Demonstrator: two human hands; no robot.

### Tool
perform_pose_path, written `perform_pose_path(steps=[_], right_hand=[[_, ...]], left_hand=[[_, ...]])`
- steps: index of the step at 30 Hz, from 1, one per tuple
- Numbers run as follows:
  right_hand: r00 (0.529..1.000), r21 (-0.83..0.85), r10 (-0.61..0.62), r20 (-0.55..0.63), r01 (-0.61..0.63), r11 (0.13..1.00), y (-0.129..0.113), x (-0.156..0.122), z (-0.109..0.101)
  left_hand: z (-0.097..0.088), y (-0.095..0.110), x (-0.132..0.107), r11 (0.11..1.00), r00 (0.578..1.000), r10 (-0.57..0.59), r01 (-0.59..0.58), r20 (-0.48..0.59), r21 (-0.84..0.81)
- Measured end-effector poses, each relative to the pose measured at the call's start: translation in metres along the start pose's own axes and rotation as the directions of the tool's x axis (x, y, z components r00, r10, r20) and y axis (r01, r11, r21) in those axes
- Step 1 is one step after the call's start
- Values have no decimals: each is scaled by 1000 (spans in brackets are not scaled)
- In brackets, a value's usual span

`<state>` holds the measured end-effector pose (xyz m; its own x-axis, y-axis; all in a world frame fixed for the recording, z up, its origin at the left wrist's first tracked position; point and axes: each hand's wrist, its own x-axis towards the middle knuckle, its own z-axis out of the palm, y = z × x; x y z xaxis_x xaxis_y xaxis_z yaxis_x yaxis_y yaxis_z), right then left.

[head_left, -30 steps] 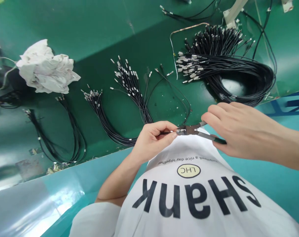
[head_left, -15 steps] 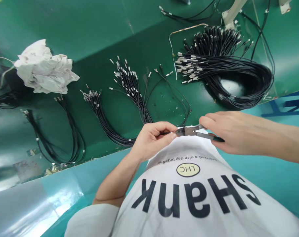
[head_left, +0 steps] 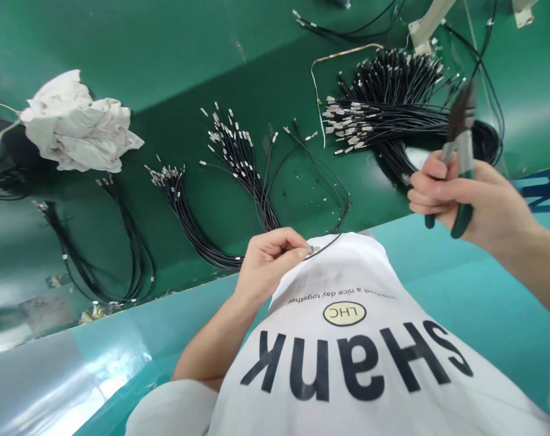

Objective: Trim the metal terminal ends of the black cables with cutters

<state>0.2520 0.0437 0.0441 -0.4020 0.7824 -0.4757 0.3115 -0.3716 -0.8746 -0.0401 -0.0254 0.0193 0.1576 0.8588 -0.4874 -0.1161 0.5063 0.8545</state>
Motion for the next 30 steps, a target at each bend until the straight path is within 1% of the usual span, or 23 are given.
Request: perform_pose_path(steps=[1, 2, 3, 4, 5, 6, 7, 8, 10, 12, 15, 17, 20, 25, 28, 30], right_hand=[[1000, -72, 16, -14, -17, 997, 2, 1, -2], [999, -232, 39, 28, -31, 972, 4, 1, -1], [995, -430, 61, 82, -20, 903, 6, 1, 2], [991, -607, 70, 115, 15, 794, 8, 1, 7], [991, -735, 61, 121, 48, 676, 9, 0, 13], [995, -814, 22, 97, 67, 577, 10, 0, 19], [997, -860, -36, 65, 74, 505, 9, -1, 24], [995, -884, -93, 42, 81, 461, 8, -3, 28], [980, -904, -195, 35, 114, 413, 5, -5, 33], [965, -907, -252, 76, 172, 384, 3, -7, 36], [957, -906, -254, 140, 227, 357, 1, -8, 41], [951, -908, -273, 148, 240, 344, 1, -8, 47], [931, -910, -334, 146, 259, 324, 0, -7, 53], [931, -934, -325, 166, 254, 252, -4, -5, 57], [928, -949, -333, 165, 241, 202, -7, -4, 58], [934, -956, -314, 169, 233, 178, -10, -4, 58]], left_hand=[[0, 0, 0, 1000, 1000, 9, -10, -26, -12], [1, 0, 1, 999, 998, 27, -28, -50, -22], [3, 0, 2, 998, 996, 49, -51, -70, -28], [5, 1, 3, 997, 994, 72, -75, -86, -28], [8, 1, 4, 995, 991, 95, -98, -99, -29], [10, 2, 5, 992, 987, 117, -121, -110, -34], [12, 2, 6, 989, 984, 135, -141, -118, -45], [13, 1, 6, 985, 981, 150, -159, -125, -62], [15, 0, 7, 977, 975, 173, -188, -142, -101], [15, -1, 7, 972, 970, 182, -203, -162, -118], [16, -1, 6, 969, 964, 197, -219, -177, -115], [18, 0, 6, 965, 962, 208, -232, -179, -123], [21, 0, 6, 958, 960, 212, -240, -182, -154], [26, -1, 6, 946, 952, 231, -268, -199, -181], [29, -3, 5, 939, 943, 253, -293, -218, -178], [31, -3, 5, 939, 937, 263, -303, -230, -161]])
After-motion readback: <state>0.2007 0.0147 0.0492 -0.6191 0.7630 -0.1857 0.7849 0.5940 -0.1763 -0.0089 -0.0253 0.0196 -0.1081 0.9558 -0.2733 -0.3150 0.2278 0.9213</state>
